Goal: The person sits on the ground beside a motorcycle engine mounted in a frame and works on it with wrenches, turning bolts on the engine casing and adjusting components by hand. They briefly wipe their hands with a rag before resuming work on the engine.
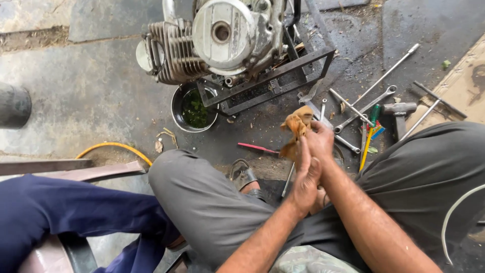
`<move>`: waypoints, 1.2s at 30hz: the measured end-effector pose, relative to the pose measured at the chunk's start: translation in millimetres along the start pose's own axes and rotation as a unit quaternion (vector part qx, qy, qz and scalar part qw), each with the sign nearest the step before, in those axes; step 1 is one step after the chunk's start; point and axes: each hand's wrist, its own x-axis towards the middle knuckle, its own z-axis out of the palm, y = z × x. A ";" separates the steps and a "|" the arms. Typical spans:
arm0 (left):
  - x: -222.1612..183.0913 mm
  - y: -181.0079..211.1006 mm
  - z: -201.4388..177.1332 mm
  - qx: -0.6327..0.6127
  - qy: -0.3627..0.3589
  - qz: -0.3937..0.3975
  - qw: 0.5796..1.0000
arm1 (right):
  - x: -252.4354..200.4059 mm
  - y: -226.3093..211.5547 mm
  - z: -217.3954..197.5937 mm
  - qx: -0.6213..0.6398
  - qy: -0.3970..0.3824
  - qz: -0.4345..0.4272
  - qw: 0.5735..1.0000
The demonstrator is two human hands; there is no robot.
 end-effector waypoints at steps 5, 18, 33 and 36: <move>15.2 32.3 -24.3 -0.096 0.045 -0.097 0.990 | -18.7 0.9 11.1 -0.025 -0.043 -0.002 0.999; 58.8 -16.8 -88.7 -0.167 0.225 -0.041 0.959 | -84.2 -26.5 -0.3 -0.147 -0.258 -0.021 0.955; -9.3 59.3 -15.3 0.213 -0.040 0.155 0.964 | 2.7 1.7 -3.4 0.150 -0.005 -0.011 0.989; 6.4 57.4 -39.7 0.274 0.004 0.170 0.946 | -19.3 -5.6 -5.2 0.135 -0.156 0.027 0.978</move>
